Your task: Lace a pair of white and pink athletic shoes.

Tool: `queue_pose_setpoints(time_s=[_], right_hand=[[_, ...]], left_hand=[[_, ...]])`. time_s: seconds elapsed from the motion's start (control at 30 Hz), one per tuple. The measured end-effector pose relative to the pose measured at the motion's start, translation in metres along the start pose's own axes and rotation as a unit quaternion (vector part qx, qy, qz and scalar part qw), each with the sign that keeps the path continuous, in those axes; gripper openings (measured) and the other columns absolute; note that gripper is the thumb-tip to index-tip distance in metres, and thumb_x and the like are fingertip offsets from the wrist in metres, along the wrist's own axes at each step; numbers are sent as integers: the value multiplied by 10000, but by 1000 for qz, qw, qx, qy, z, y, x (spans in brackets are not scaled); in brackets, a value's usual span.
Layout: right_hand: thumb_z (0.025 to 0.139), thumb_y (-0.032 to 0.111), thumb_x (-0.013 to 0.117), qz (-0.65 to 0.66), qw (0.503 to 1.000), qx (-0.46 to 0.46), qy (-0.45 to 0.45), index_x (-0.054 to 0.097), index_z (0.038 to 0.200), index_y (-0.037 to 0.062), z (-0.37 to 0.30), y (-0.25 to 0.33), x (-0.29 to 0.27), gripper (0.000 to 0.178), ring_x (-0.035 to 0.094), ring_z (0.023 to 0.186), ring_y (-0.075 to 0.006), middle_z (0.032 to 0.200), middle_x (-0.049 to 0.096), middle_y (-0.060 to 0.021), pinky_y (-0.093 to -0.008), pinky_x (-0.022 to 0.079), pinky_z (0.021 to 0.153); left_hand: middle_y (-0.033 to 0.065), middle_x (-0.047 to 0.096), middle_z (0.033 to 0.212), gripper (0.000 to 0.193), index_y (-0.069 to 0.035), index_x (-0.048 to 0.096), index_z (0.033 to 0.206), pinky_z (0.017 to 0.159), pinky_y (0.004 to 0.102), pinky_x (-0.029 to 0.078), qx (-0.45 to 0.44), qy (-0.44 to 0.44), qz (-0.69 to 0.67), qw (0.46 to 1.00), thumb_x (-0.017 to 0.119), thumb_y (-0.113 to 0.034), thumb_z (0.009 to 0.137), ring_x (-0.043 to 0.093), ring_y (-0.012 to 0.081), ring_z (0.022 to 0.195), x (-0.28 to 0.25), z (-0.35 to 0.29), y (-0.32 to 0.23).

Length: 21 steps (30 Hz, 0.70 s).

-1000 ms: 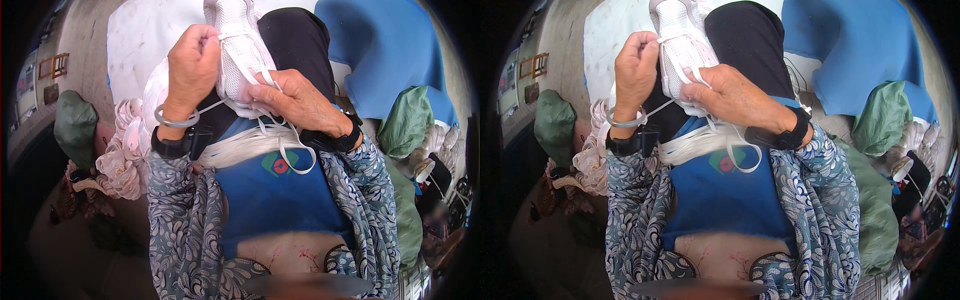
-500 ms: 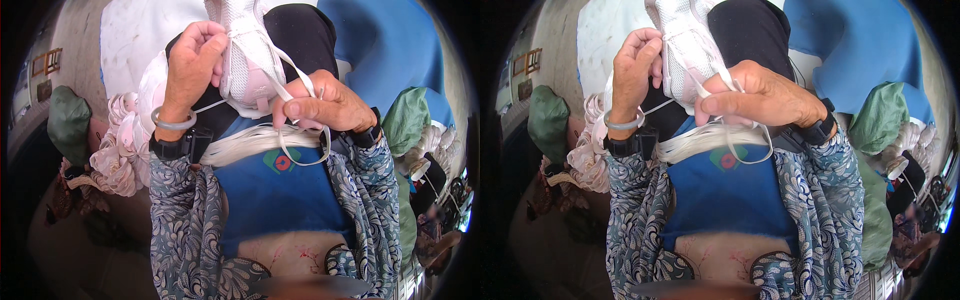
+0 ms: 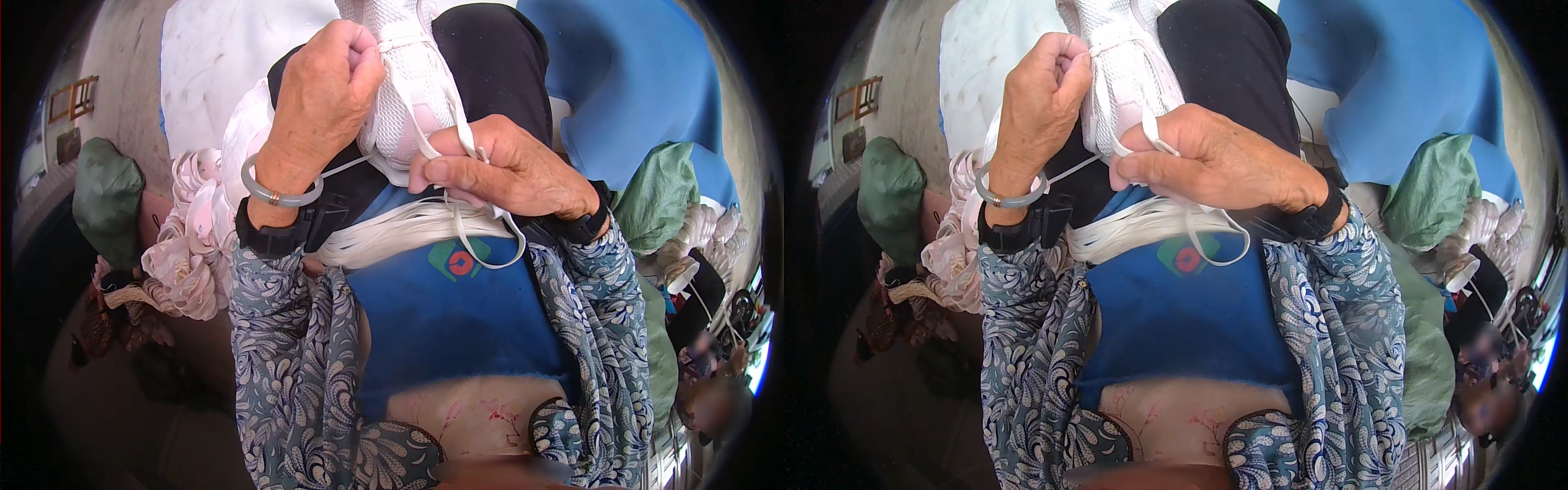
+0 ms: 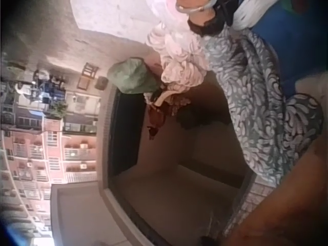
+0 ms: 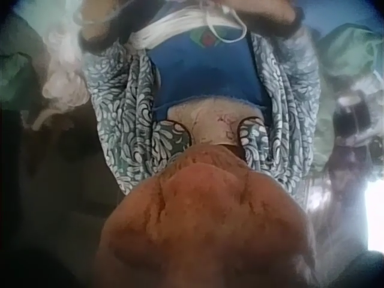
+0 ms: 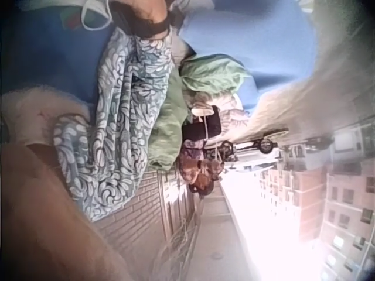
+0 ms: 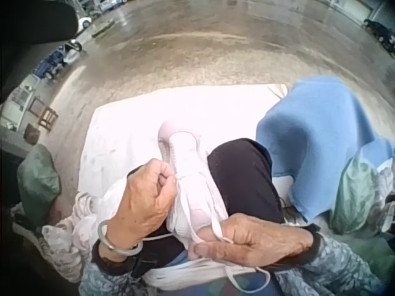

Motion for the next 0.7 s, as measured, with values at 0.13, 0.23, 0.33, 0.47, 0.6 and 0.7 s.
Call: queue_pose_setpoints(time_s=[0.13, 0.23, 0.33, 0.47, 0.6, 0.7], right_hand=[[989, 258, 540, -13, 1000, 7, -24, 670, 962, 9, 4, -1, -1, 283, 409, 556, -45, 623, 484, 20, -215, 331, 507], [978, 295, 510, 32, 996, -2, 77, 685, 954, 37, -4, 8, 4, 312, 476, 586, -105, 636, 528, -10, -261, 392, 544], [965, 279, 527, 23, 994, 2, 104, 681, 942, 33, -1, 18, -1, 290, 513, 583, -134, 615, 531, -26, -285, 409, 538], [928, 225, 565, -208, 972, -104, -45, 639, 862, -1, 5, -3, 9, 247, 606, 584, -313, 593, 561, -157, -381, 463, 543], [854, 120, 612, -337, 935, -107, -17, 553, 941, -5, 7, -7, 31, 164, 604, 659, -378, 726, 570, -181, -447, 487, 583], [839, 106, 619, -412, 910, -36, 38, 565, 902, -7, 12, 2, 34, 141, 607, 675, -384, 788, 588, -176, -452, 482, 574]], left_hand=[[171, 610, 727, 148, 15, 578, 942, 646, 342, 495, -36, 57, -16, 998, 578, -107, 860, 607, 256, 647, 1, 7, 6], [178, 595, 728, 178, 18, 565, 978, 648, 360, 488, -151, 55, -106, 981, 589, -102, 848, 620, 253, 668, -2, 10, 35], [100, 574, 684, 213, 16, 578, 943, 506, 274, 469, -158, 17, -117, 980, 540, -193, 923, 579, 152, 562, -4, 1, 28], [48, 575, 692, 353, 8, 571, 977, 421, 192, 441, -206, 75, -255, 942, 470, -329, 989, 549, 82, 513, -27, -17, 13], [125, 673, 854, 382, 33, 563, 1069, 613, 251, 548, -319, 184, -439, 819, 499, -334, 985, 669, 165, 710, -13, -39, -27], [146, 680, 903, 372, 40, 558, 1087, 677, 270, 552, -318, 117, -492, 802, 544, -313, 969, 675, 185, 773, 5, -43, -31]])
Point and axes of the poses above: each hand's wrist, its own z-axis towards the middle knuckle, its own x-axis out of the palm, y = z × x, the point moved 1 cm from there along z, towards the middle knuckle
